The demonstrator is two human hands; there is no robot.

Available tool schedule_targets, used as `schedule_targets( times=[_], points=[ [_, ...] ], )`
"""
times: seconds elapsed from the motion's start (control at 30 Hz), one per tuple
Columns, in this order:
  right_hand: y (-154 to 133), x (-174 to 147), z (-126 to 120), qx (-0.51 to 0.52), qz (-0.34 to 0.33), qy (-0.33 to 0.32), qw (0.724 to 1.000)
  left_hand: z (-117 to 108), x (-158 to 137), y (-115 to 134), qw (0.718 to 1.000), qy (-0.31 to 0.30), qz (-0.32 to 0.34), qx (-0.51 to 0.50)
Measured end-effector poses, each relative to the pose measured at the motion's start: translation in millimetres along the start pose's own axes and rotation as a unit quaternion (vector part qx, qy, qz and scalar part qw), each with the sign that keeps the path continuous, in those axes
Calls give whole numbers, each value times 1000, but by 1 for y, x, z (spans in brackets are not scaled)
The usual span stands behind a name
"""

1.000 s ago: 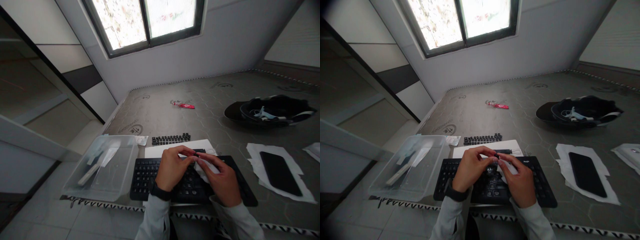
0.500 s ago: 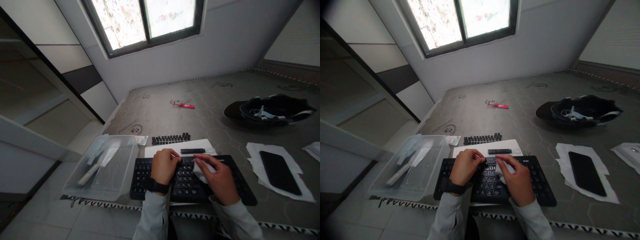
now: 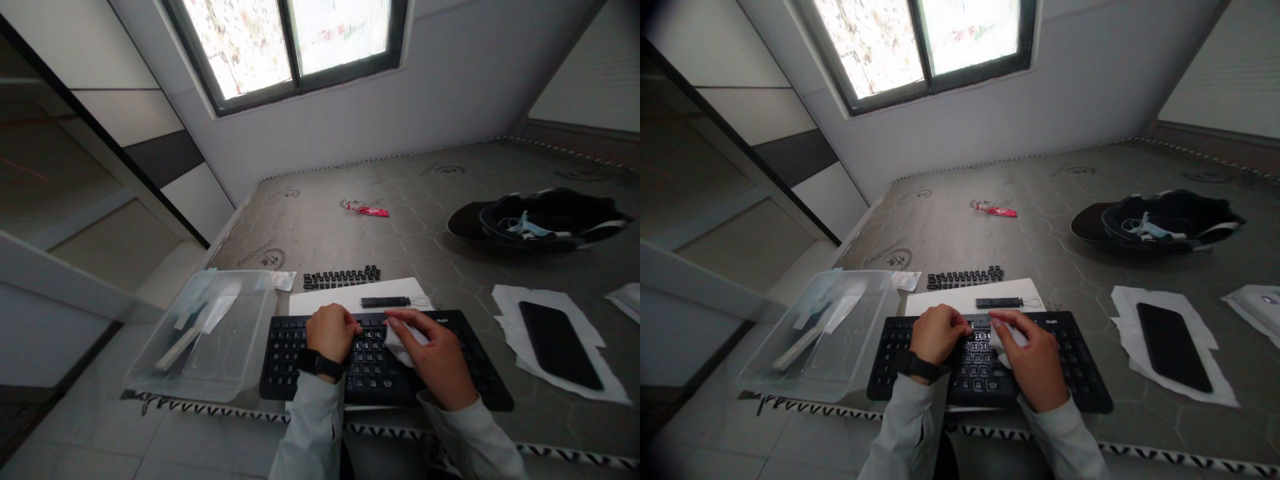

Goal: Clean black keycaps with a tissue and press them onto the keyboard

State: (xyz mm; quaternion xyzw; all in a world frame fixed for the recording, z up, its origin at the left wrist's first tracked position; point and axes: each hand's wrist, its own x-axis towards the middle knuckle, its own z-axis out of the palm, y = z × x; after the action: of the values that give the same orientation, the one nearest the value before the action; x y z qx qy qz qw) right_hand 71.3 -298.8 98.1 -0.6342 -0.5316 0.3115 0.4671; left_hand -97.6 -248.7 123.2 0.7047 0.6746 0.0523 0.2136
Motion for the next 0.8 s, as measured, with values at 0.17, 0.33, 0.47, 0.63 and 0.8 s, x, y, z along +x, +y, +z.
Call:
schedule_targets(
  times=[0.17, 0.33, 0.47, 0.63, 0.8],
  points=[
    [-1, 0, 0, 0, -1, -3, 1000, -1, 0, -1, 1000, 10, 5, 13],
    [-1, 0, 0, -2, -1, -7, 1000, 0, 0, 0, 1000, 21, -3, 18],
    [-1, 0, 0, -3, -3, -5, 1000, 1, 0, 2, 999, 30, 2, 20],
    [-3, 0, -1, -3, -4, -6, 1000, 0, 0, 3, 999, 17, 34, 22],
    [-2, 1, -1, -7, -6, -9, 1000, -2, -1, 4, 998, -8, 64, 27]
  ],
)
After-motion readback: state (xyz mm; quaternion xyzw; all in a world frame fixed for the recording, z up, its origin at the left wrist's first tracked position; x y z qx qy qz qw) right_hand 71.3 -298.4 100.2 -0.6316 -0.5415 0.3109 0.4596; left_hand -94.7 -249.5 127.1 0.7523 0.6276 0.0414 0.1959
